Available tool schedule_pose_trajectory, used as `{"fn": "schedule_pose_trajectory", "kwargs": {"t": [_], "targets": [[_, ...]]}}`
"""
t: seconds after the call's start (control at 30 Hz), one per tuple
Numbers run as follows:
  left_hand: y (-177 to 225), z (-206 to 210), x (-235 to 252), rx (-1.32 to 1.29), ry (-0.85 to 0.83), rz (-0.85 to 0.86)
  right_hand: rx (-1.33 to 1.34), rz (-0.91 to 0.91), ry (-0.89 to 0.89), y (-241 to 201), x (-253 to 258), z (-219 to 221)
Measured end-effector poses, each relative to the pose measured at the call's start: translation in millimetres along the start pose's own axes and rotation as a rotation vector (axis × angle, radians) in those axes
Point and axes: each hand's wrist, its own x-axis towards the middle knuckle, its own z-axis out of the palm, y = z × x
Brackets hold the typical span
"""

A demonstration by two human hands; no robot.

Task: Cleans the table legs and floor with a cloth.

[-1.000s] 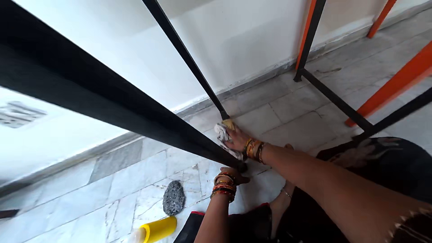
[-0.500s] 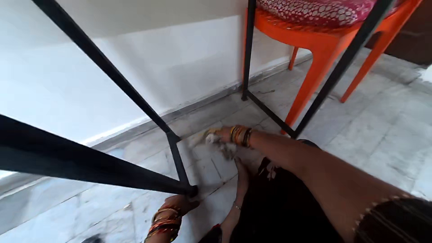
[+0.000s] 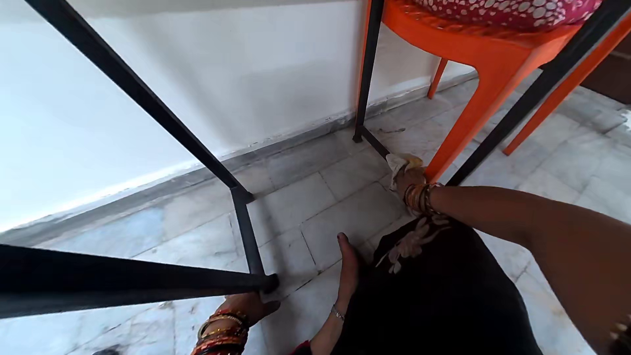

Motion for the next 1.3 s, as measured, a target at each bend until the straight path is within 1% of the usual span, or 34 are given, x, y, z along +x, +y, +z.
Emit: {"fn": "schedule_pose_trajectory", "kwargs": {"t": [0.03, 0.07, 0.1, 0.13, 0.17, 0.23, 0.27, 0.3, 0.33, 0.4, 0.43, 0.47, 0.53, 0.63, 0.7, 0.77, 0.83, 0.9, 0.97, 1.03, 1.13, 1.17, 1.23, 1.3], "targets": [[4.7, 0.0, -3.8, -0.024, 0.035, 0.02, 0.025, -0.015, 0.156, 3.6, 21.3, 23.4], [14.8, -0.8, -12.1, -0.063, 0.088, 0.044, 0.017, -0.027, 0.232, 5.2, 36.5, 36.0], [27.1, -3.7, -23.6, -0.096, 0.129, 0.065, -0.009, -0.04, 0.252, 6.1, 46.3, 39.8], [27.9, -6.4, -28.1, -0.1, 0.121, 0.083, -0.031, -0.051, 0.245, 5.9, 51.9, 40.1], [17.4, -4.8, -19.4, -0.068, 0.092, 0.107, -0.037, -0.073, 0.239, 5.1, 55.1, 39.7], [-14.2, 4.2, 15.2, 0.024, 0.032, 0.143, -0.03, -0.132, 0.26, 0.6, 66.3, 36.3], [-19.2, 4.2, 20.9, 0.034, 0.004, 0.145, -0.027, -0.157, 0.281, -3.9, 76.4, 33.6], [-20.4, 5.6, 22.9, 0.042, 0.005, 0.15, -0.026, -0.175, 0.293, -10.0, 87.7, 29.2], [-13.2, 3.2, 14.3, 0.027, 0.033, 0.168, -0.027, -0.188, 0.305, -17.8, 100.0, 23.4], [13.3, -8.3, -14.1, -0.046, 0.053, 0.146, -0.006, -0.211, 0.33, -35.6, 125.1, 10.5], [13.2, -7.7, -13.4, -0.043, 0.054, 0.136, 0.013, -0.228, 0.342, -43.8, 139.3, 3.9], [2.0, -2.4, -0.9, -0.009, 0.046, 0.129, 0.033, -0.241, 0.358, -51.6, 155.1, -2.5], [-21.3, 7.3, 27.0, 0.053, -0.034, 0.102, 0.067, -0.234, 0.373, -67.3, 183.8, -15.6], [-22.8, 6.3, 34.3, 0.041, -0.106, 0.042, 0.094, -0.158, 0.342, -88.7, 207.3, -35.1], [-21.6, 5.1, 32.6, 0.044, -0.092, 0.05, 0.074, -0.108, 0.311, -96.8, 216.7, -41.2], [-23.7, 5.2, 29.3, 0.061, -0.042, 0.096, 0.068, -0.101, 0.316, -98.4, 222.2, -39.0], [-15.0, -1.7, 20.8, 0.022, -0.046, 0.08, 0.055, -0.137, 0.297, -93.3, 214.3, -41.0], [-27.0, 6.1, 35.2, 0.054, -0.039, 0.124, 0.048, -0.138, 0.299, -85.9, 194.8, -39.4], [-37.5, 14.3, 49.1, 0.089, -0.047, 0.153, 0.032, -0.087, 0.348, -79.8, 172.2, -21.0], [-33.3, 11.7, 44.6, 0.062, -0.053, 0.161, 0.036, -0.025, 0.394, -74.7, 142.9, 3.1], [-37.8, 17.1, 53.5, 0.046, -0.024, 0.082, 0.023, 0.061, 0.421, -62.2, 101.1, 31.5], [-40.4, 19.0, 56.2, 0.028, -0.014, 0.063, 0.042, 0.095, 0.394, -57.8, 86.1, 34.7], [-30.3, 9.2, 36.9, -0.005, -0.046, 0.042, 0.116, 0.19, 0.291, -52.7, 50.2, 25.9], [-21.1, 2.3, 23.0, 0.02, -0.069, 0.025, 0.088, 0.287, 0.149, -52.3, 17.2, 13.5]]}}
